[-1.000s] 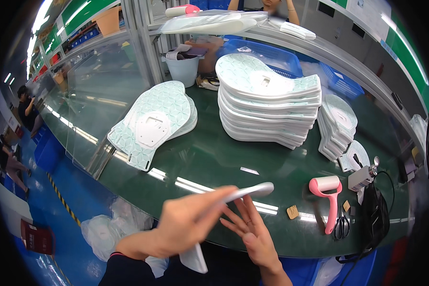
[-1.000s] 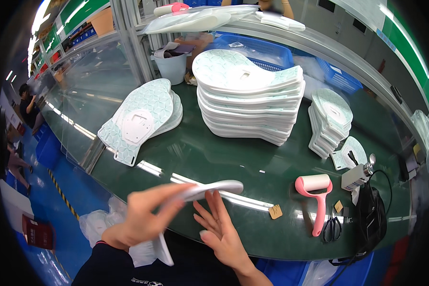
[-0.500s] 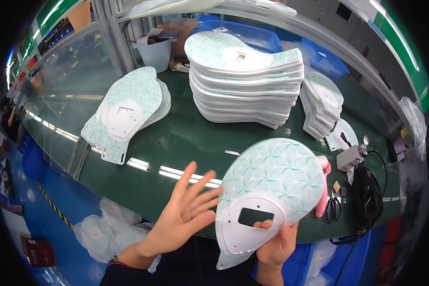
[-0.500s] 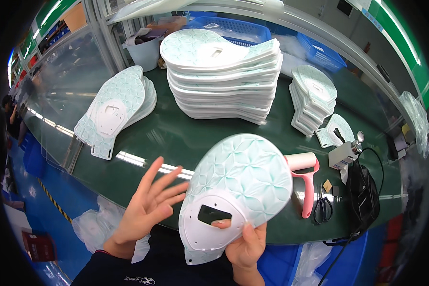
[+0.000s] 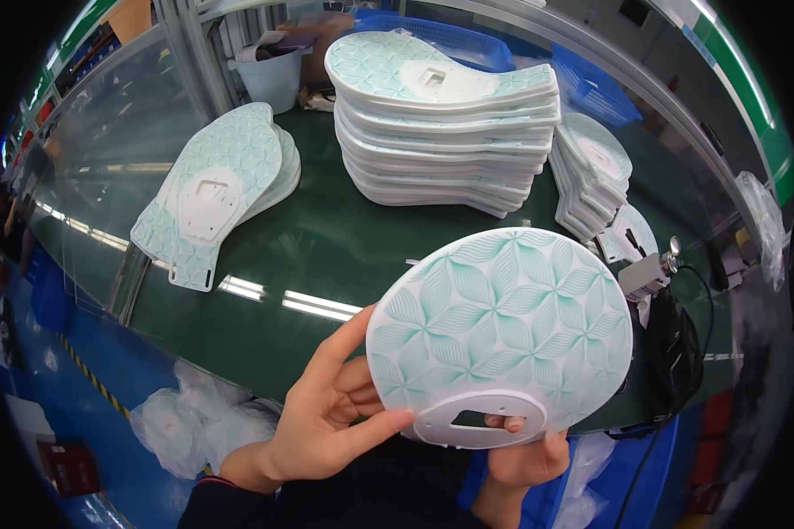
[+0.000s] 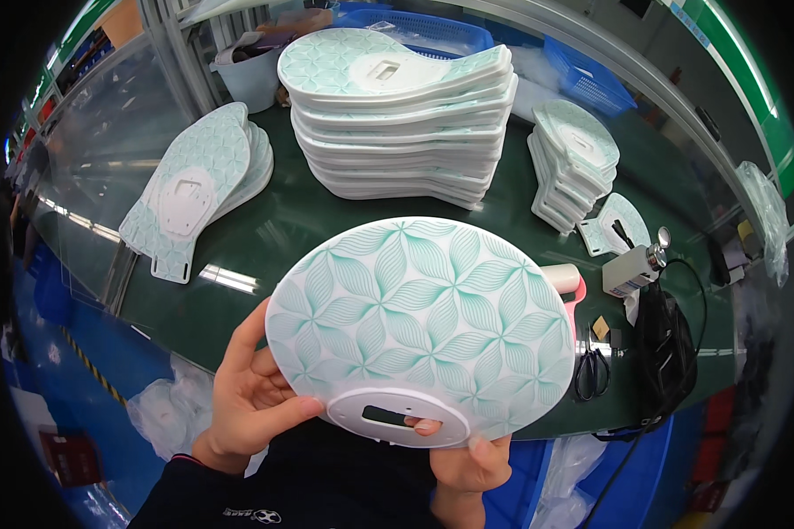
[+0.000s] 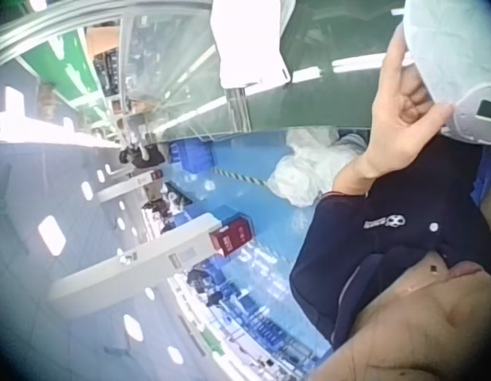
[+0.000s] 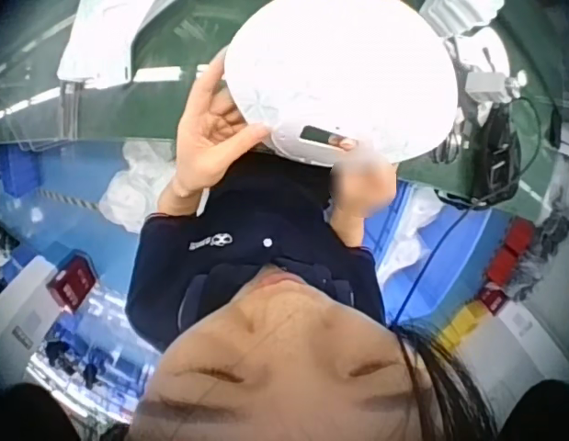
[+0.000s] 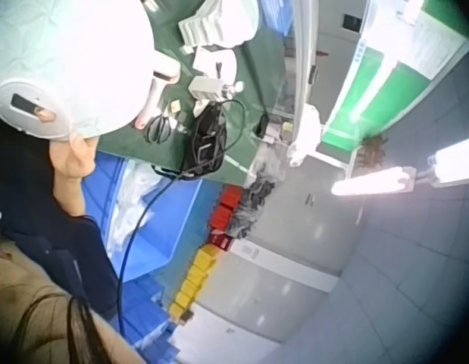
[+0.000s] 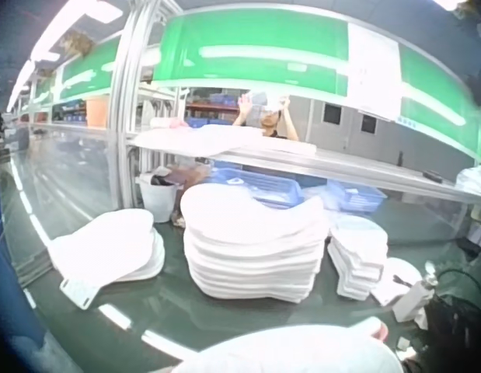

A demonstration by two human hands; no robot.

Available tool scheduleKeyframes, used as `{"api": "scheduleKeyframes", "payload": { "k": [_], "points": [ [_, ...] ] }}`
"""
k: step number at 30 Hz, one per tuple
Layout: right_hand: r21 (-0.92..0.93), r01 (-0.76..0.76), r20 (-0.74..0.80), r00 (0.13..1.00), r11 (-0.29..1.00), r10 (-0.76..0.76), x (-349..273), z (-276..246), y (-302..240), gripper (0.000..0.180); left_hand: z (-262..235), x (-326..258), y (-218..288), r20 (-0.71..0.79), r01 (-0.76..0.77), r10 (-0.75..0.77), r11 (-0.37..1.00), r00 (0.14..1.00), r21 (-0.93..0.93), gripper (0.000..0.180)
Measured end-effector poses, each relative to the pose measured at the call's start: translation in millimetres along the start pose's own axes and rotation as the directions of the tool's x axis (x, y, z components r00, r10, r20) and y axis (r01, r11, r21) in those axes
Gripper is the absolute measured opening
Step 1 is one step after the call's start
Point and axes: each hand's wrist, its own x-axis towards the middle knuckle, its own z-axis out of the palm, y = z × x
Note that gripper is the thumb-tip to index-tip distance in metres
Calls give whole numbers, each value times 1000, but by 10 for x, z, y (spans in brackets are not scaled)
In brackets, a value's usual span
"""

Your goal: The person uses a small sanding block to smooth the edges of white plastic shoe insoles. They then use a pink lint roller to clean the surface of the insoles. The person handles the insoles one at a time, flipping them over to treat both sides before stacking them.

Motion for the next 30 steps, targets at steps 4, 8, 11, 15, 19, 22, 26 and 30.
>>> {"api": "scheduleKeyframes", "payload": {
  "k": [4,8,11,15,19,22,26,30],
  "points": [
    [262,42,-160,987,964,0,-28,23,5,58,3,-46,44,60,-49,47,998,997,47,66],
    [102,119,-159,982,988,-102,-92,-86,-35,74,-37,-61,88,112,-96,81,987,990,132,57],
    [-789,150,-84,934,595,-347,-170,-110,19,73,-44,-82,68,126,-133,116,982,985,135,50],
    [-391,54,-283,943,919,-175,-235,-79,-43,81,-19,-117,48,34,-100,99,994,995,45,45],
    [-334,74,-346,918,940,-195,-252,-54,-6,90,-20,-116,44,16,-109,109,994,994,5,44],
    [-442,34,-404,885,897,-233,-240,-70,-29,91,-30,-126,30,17,-135,135,991,991,3,44],
    [-599,172,-98,954,783,-284,-222,-133,16,84,-41,-99,26,75,-203,194,967,978,156,51],
    [185,63,0,998,981,-64,-131,-84,-30,68,58,-39,64,28,-163,160,976,987,145,64]
  ]
}}
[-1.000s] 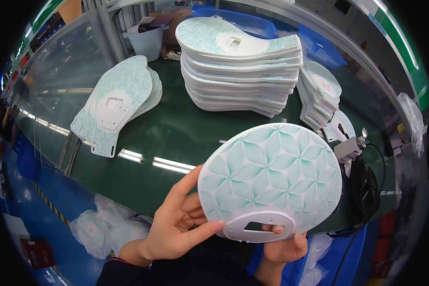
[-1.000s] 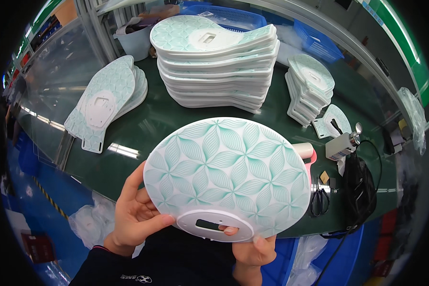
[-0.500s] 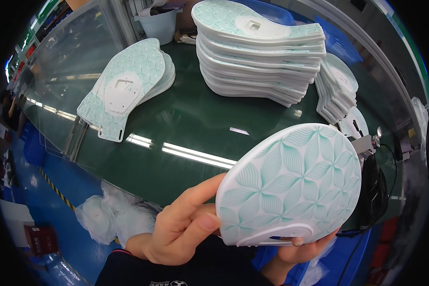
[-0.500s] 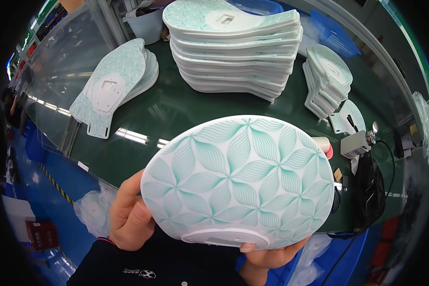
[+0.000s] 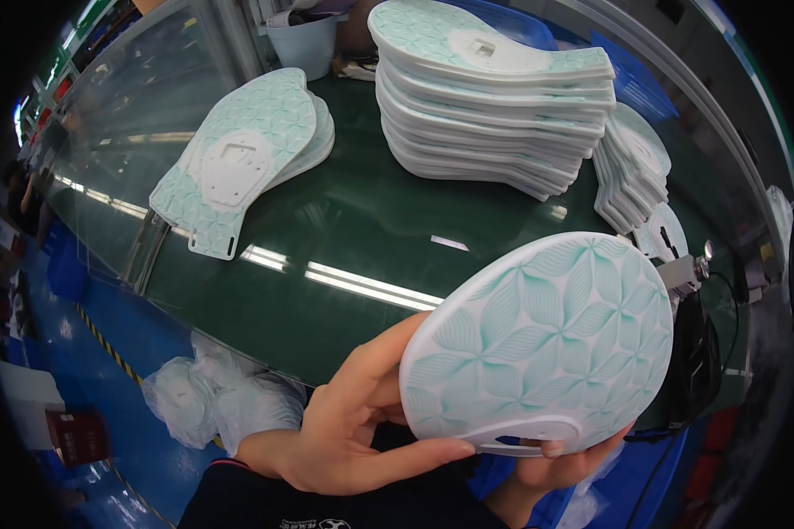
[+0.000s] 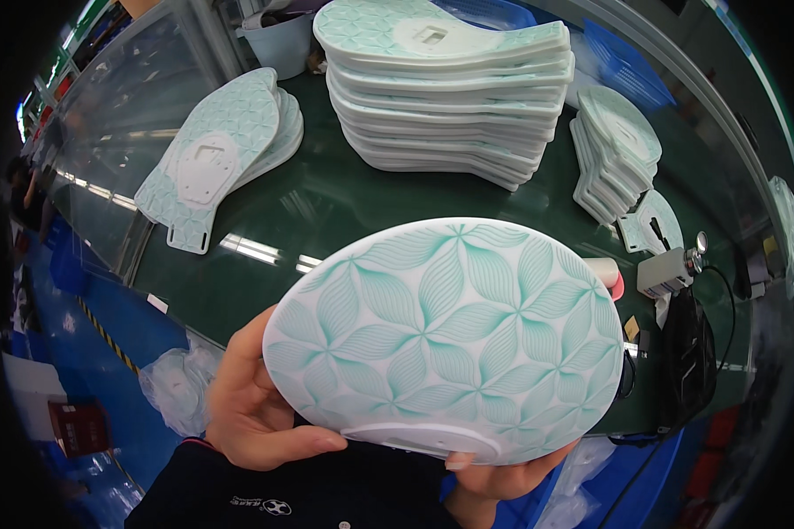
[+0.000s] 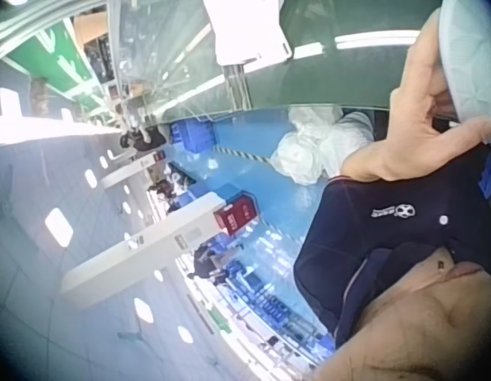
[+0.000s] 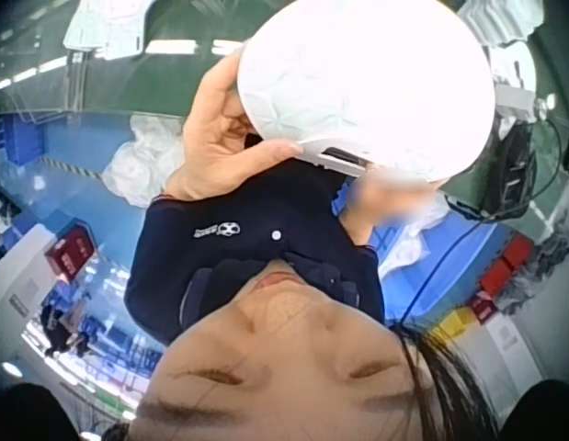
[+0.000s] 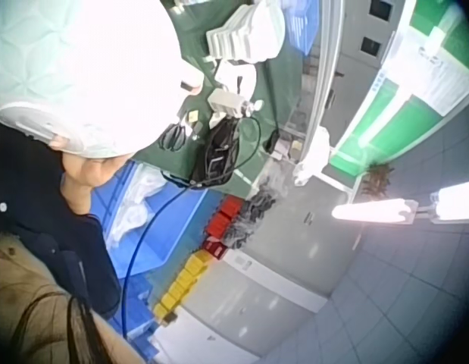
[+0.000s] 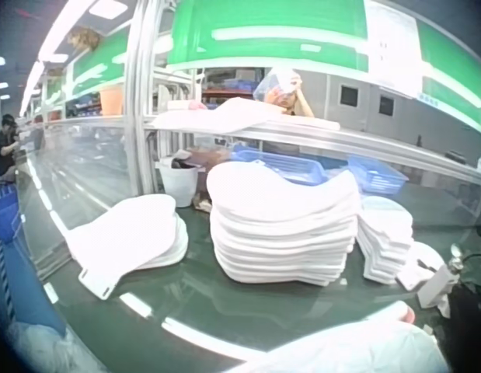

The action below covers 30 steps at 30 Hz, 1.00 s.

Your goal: The person uses a small sanding block to smooth the edges of white plastic shoe insoles. They then use a pink lint roller to clean the surface of the insoles. The person handles the insoles one at a time, flipping them over to treat both sides before stacking them.

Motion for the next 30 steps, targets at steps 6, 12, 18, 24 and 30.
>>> {"api": "scheduleKeyframes", "payload": {
  "k": [6,12,18,24,30],
  "points": [
    [-214,29,-165,984,976,-66,-36,34,55,55,39,70,-87,-104,-79,91,990,990,116,55],
    [-298,-58,-196,981,953,-2,-68,0,39,56,-72,62,-50,-57,270,-298,919,953,-288,54],
    [26,-41,-54,998,999,42,25,-67,110,59,-93,-27,-81,87,310,-317,770,944,-559,57],
    [-96,-58,-120,992,994,47,-2,-53,93,65,-128,-119,-109,63,244,-260,755,963,-609,58],
    [-64,-86,-82,993,994,81,44,1,120,57,-145,-138,-175,60,167,-169,742,984,-650,59]
  ]
}}
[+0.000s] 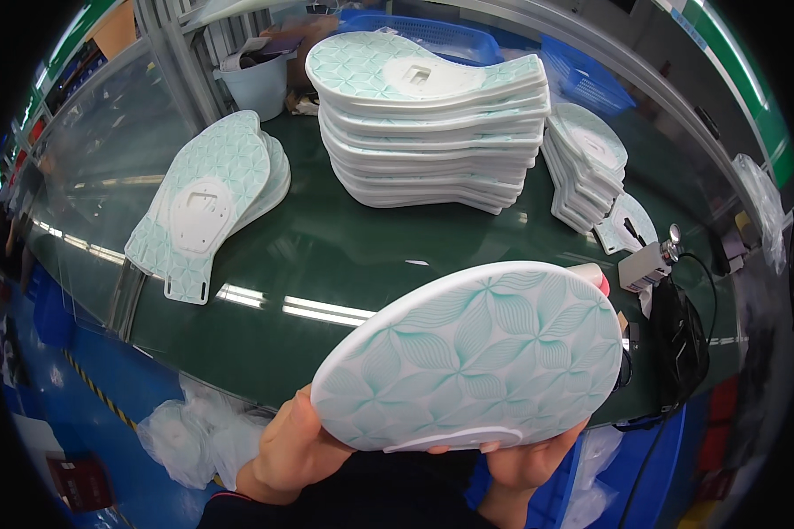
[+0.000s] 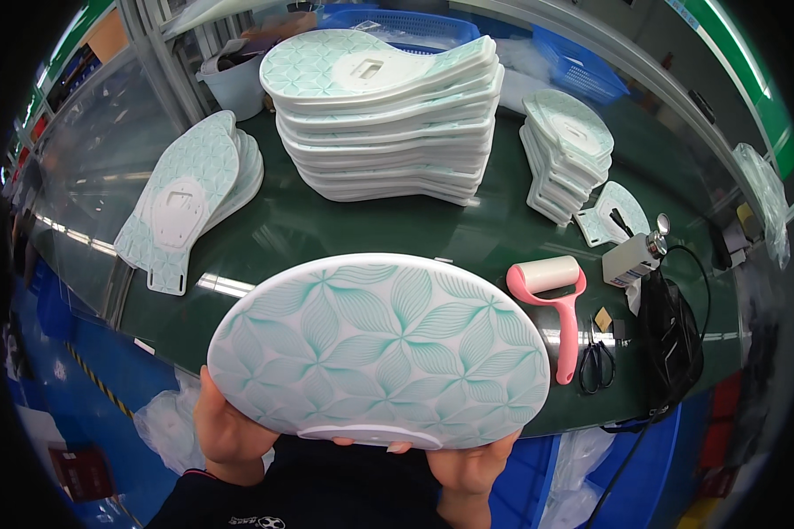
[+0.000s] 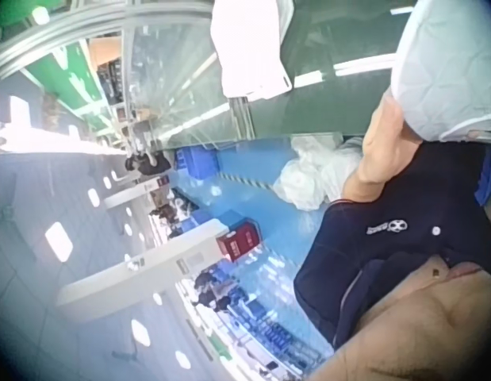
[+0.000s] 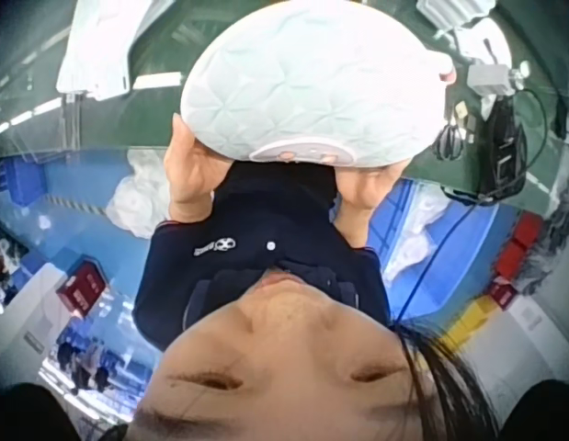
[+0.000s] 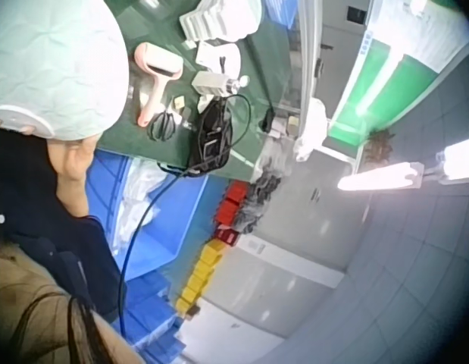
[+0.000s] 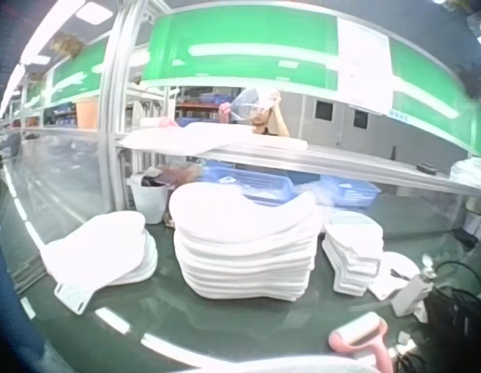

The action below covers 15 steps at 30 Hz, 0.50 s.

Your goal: The person uses a small sanding block to smooth the edges of white plastic shoe insoles. They then use a pink lint roller to clean the surface of the insoles. The person handles the insoles one at a time, flipping them over to treat both sides before stacking them.

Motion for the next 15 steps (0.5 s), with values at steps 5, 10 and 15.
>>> {"api": "scheduleKeyframes", "payload": {
  "k": [5,10,15],
  "points": [
    [-108,34,19,999,994,-32,9,-1,29,56,-30,-26,5,14,-47,48,997,999,-55,59],
    [-40,55,65,997,998,-53,15,-46,11,55,66,-18,101,-87,85,-74,988,993,128,58],
    [-72,63,75,996,995,-57,24,-36,7,57,114,-33,138,-85,129,-121,987,989,94,57]
  ]
}}
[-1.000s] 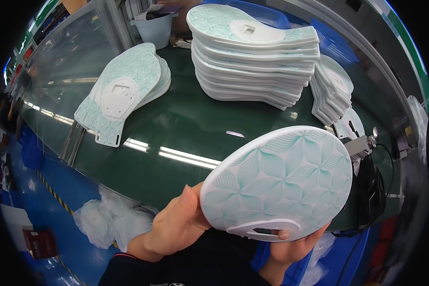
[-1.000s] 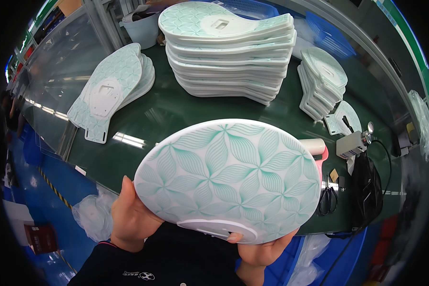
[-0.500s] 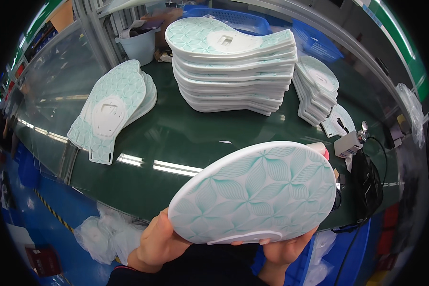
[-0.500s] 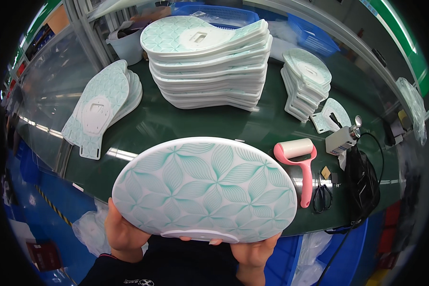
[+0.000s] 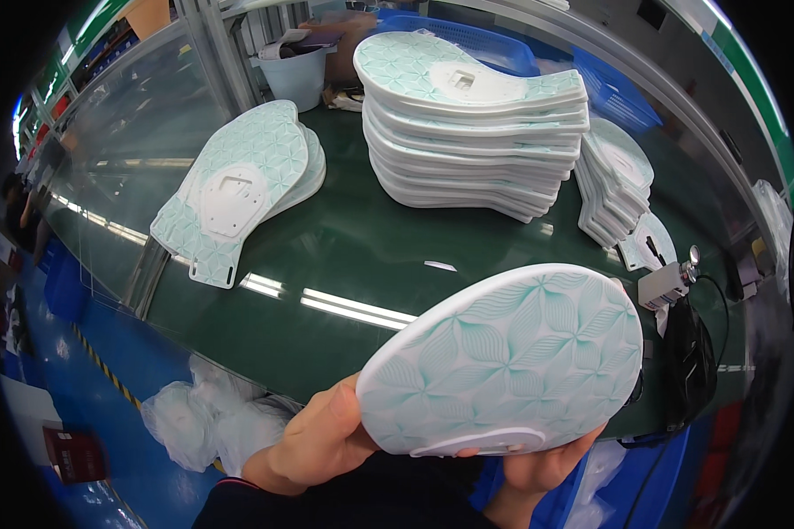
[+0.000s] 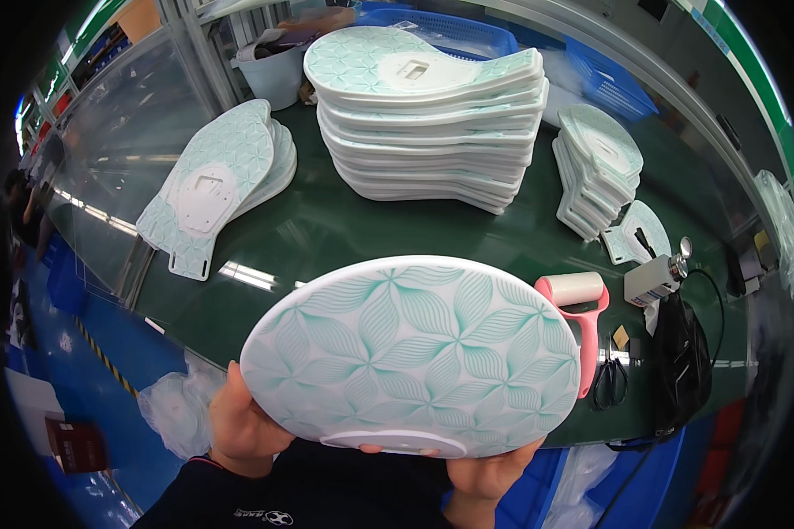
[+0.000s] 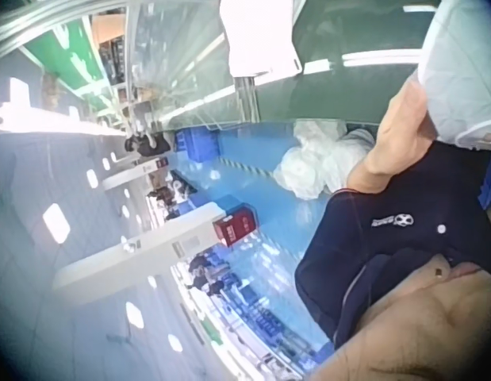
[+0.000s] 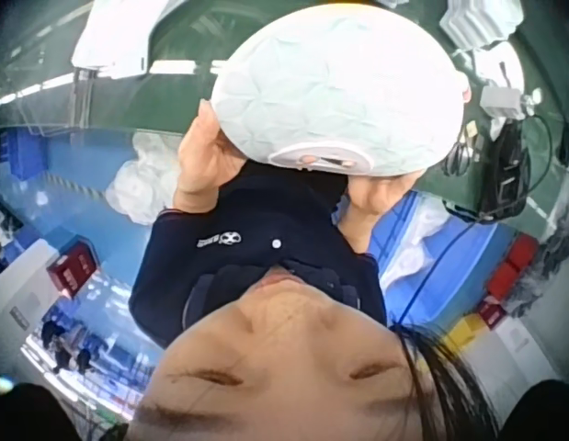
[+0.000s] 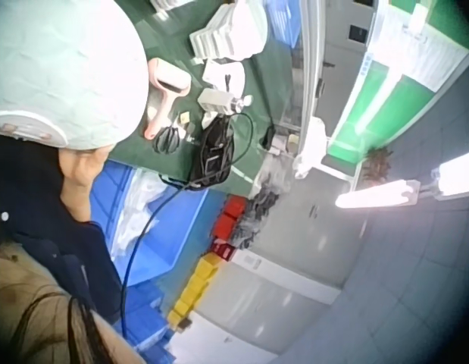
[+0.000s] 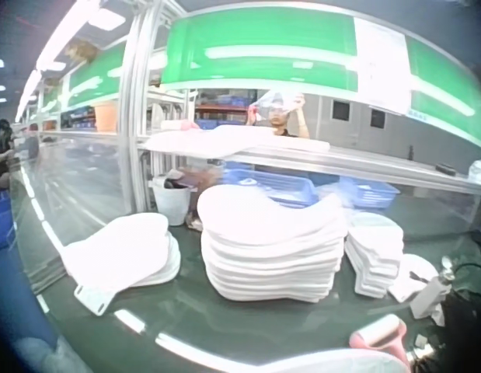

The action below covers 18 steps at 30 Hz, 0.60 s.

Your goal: The person uses a small sanding block to smooth the edges of white plastic shoe insoles. They then use a pink lint roller to clean the surface of the insoles. The person handles the insoles one at a time, flipping them over to treat both sides before stacking them.

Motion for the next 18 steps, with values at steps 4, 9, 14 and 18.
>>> {"api": "scheduleKeyframes", "payload": {
  "k": [4,9,14,18],
  "points": [
    [-34,-14,-89,996,999,11,-48,-16,5,61,-55,-15,-27,76,-29,34,997,997,-74,57],
    [-32,-31,-88,996,999,28,-42,0,-7,59,-92,18,-71,124,-94,111,986,986,-140,55],
    [35,-45,60,997,998,43,32,12,21,55,-166,10,-108,42,-175,175,985,984,5,57],
    [-4,-170,-78,982,985,170,24,105,-26,68,-179,49,-113,66,-261,268,961,961,-95,61]
  ]
}}
